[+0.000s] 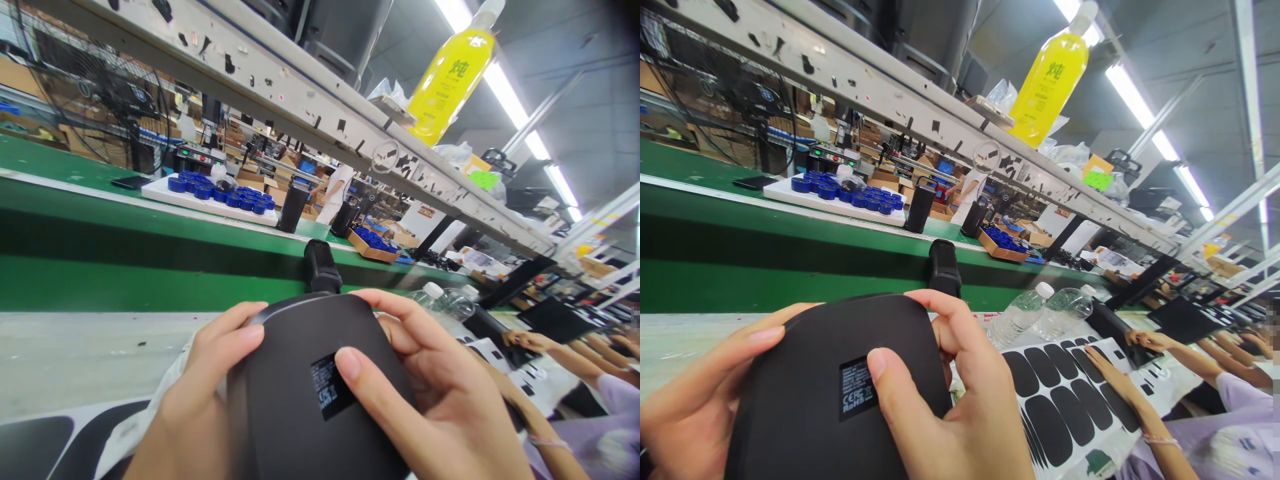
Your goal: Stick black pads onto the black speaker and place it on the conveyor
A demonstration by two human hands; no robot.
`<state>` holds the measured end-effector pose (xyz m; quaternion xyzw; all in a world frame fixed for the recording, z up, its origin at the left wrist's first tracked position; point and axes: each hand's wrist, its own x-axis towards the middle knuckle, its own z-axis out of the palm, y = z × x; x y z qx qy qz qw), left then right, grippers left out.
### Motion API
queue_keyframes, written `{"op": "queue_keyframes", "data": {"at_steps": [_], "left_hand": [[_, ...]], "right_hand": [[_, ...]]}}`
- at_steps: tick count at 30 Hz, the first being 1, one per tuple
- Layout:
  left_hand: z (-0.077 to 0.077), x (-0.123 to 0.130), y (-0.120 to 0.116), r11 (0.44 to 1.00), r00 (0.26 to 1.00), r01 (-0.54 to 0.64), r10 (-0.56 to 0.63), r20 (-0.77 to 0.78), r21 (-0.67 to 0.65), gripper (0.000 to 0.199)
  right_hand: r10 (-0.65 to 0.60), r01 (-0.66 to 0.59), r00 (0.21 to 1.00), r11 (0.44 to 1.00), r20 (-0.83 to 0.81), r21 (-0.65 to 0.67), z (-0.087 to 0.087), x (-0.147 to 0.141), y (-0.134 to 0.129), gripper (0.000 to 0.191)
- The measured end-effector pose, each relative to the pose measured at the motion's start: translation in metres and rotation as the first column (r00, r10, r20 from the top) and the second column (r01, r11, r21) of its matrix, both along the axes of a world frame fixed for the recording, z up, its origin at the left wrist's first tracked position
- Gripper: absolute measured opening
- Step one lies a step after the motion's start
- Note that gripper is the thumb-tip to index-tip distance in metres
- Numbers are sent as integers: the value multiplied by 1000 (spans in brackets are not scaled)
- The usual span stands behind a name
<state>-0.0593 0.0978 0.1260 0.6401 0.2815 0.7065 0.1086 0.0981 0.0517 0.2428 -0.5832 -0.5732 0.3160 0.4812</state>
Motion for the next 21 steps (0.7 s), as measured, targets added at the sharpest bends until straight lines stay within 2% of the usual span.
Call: {"op": "queue_keyframes", "data": {"at_steps": [6, 10, 16, 19, 21], "left_hand": [[0, 6, 0, 999, 993, 17, -14, 120, -27, 37], [-2, 4, 0, 999, 996, 36, -35, 83, -11, 36], [1, 3, -2, 999, 999, 28, -27, 23, -34, 45], [8, 11, -7, 995, 990, 39, -26, 139, -95, 40], [10, 14, -10, 984, 973, 9, 33, 230, -179, 36]], "right_hand": [[24, -23, 997, 1000, 78, -14, 1, 4, 0, 32], [35, -35, 994, 999, 101, 6, 1, 4, 1, 29], [3, -6, 992, 1000, 123, 23, 1, 2, 1, 28], [8, -9, 991, 1000, 130, 7, 1, 3, 2, 26], [24, -25, 990, 1000, 137, 12, 1, 3, 3, 25]]}}
